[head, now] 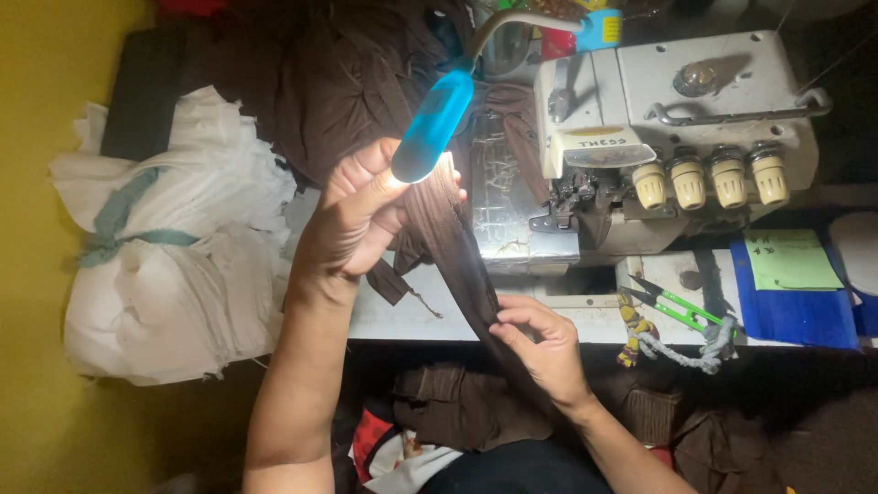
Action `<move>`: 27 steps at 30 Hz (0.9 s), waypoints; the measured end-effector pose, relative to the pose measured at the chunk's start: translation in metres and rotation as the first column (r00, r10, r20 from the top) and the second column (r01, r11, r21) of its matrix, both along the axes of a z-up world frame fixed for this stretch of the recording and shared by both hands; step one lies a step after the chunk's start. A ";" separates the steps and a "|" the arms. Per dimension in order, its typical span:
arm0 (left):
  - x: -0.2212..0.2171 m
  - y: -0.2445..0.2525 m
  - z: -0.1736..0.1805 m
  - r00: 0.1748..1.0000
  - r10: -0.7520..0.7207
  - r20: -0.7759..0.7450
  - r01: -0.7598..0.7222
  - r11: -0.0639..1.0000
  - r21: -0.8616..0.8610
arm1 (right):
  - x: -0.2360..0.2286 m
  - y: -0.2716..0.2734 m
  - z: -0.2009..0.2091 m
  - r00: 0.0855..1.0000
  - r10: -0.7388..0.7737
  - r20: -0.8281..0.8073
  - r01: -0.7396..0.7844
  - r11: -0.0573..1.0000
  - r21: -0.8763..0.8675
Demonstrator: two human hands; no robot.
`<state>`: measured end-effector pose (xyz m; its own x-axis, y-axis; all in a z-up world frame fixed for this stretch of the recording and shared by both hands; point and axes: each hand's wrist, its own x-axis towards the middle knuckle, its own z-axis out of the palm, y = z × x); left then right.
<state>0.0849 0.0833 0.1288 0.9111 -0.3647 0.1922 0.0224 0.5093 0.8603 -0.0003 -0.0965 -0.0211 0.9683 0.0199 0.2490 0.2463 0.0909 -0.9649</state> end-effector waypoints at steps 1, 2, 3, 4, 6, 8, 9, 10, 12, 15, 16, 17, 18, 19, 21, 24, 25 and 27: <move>0.001 0.002 -0.002 0.999 -0.025 0.023 0.026 0.999 -0.028 | -0.001 0.000 0.001 1.000 0.016 0.006 -0.016 1.000 -0.007; 0.000 0.003 -0.001 0.999 -0.023 0.022 0.023 0.999 -0.028 | -0.001 -0.001 0.005 1.000 0.018 0.005 -0.018 1.000 -0.007; 0.000 0.003 -0.001 1.000 -0.010 0.020 0.011 0.999 -0.038 | -0.002 -0.002 0.008 0.998 0.055 0.006 -0.055 0.998 -0.009; 0.000 0.002 -0.001 1.000 -0.001 0.017 0.002 0.999 -0.048 | -0.002 -0.003 0.011 0.996 0.089 0.007 -0.089 0.996 -0.012; 0.000 0.004 -0.002 1.000 0.016 0.010 -0.015 1.000 -0.022 | -0.002 -0.005 0.009 0.999 0.050 -0.019 -0.050 0.999 -0.013; 0.000 0.006 -0.004 0.999 0.033 0.004 -0.033 0.999 0.004 | -0.004 -0.007 0.009 0.999 0.011 -0.043 -0.012 1.000 -0.016; 0.001 0.008 -0.006 0.998 0.057 0.004 -0.057 0.998 0.035 | -0.005 -0.009 0.009 0.996 -0.034 -0.077 0.035 0.999 0.016; 0.002 0.009 -0.008 0.997 0.082 0.005 -0.082 0.995 0.065 | -0.006 -0.010 0.010 0.991 -0.077 -0.111 0.083 0.996 0.045; 0.007 0.008 -0.014 0.990 0.135 0.040 -0.140 0.978 0.155 | -0.011 -0.014 0.014 0.987 -0.120 -0.108 0.124 0.992 0.026; 0.017 0.003 -0.024 0.963 0.220 0.156 -0.259 0.919 0.297 | -0.017 -0.020 0.018 0.976 -0.184 -0.119 0.184 0.983 -0.007; 0.020 0.001 -0.028 0.940 0.251 0.233 -0.321 0.882 0.346 | -0.019 -0.022 0.019 0.970 -0.204 -0.136 0.203 0.979 -0.022; 0.021 -0.005 -0.028 0.939 0.250 0.235 -0.320 0.883 0.342 | -0.021 -0.027 0.018 0.970 -0.206 -0.132 0.205 0.978 -0.025; 0.022 -0.012 -0.027 0.931 0.262 0.256 -0.352 0.834 0.425 | -0.023 -0.033 0.019 0.971 -0.171 -0.166 0.157 0.983 -0.096; 0.023 -0.019 -0.026 0.921 0.272 0.278 -0.380 0.776 0.502 | -0.024 -0.038 0.019 0.969 -0.138 -0.203 0.105 0.981 -0.165; 0.023 -0.033 -0.035 0.920 0.180 0.349 -0.355 0.761 0.543 | -0.033 -0.057 0.015 0.982 -0.062 -0.179 0.013 0.966 -0.258; 0.024 -0.055 -0.051 0.857 0.034 0.515 -0.381 0.714 0.587 | -0.049 -0.075 0.016 0.981 0.092 -0.173 -0.144 0.938 -0.317; 0.025 -0.063 -0.057 0.795 -0.017 0.607 -0.430 0.690 0.582 | -0.054 -0.080 0.017 0.968 0.171 -0.181 -0.218 0.934 -0.284; 0.023 -0.069 -0.069 0.727 -0.035 0.686 -0.510 0.641 0.573 | -0.061 -0.081 0.005 0.969 0.155 -0.194 -0.200 0.949 -0.243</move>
<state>0.1077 0.0141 0.0593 0.7598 -0.4133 0.5018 -0.6391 -0.3338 0.6929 -0.0615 -0.1770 -0.0164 0.9705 0.2370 0.0444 0.0793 -0.1398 -0.9870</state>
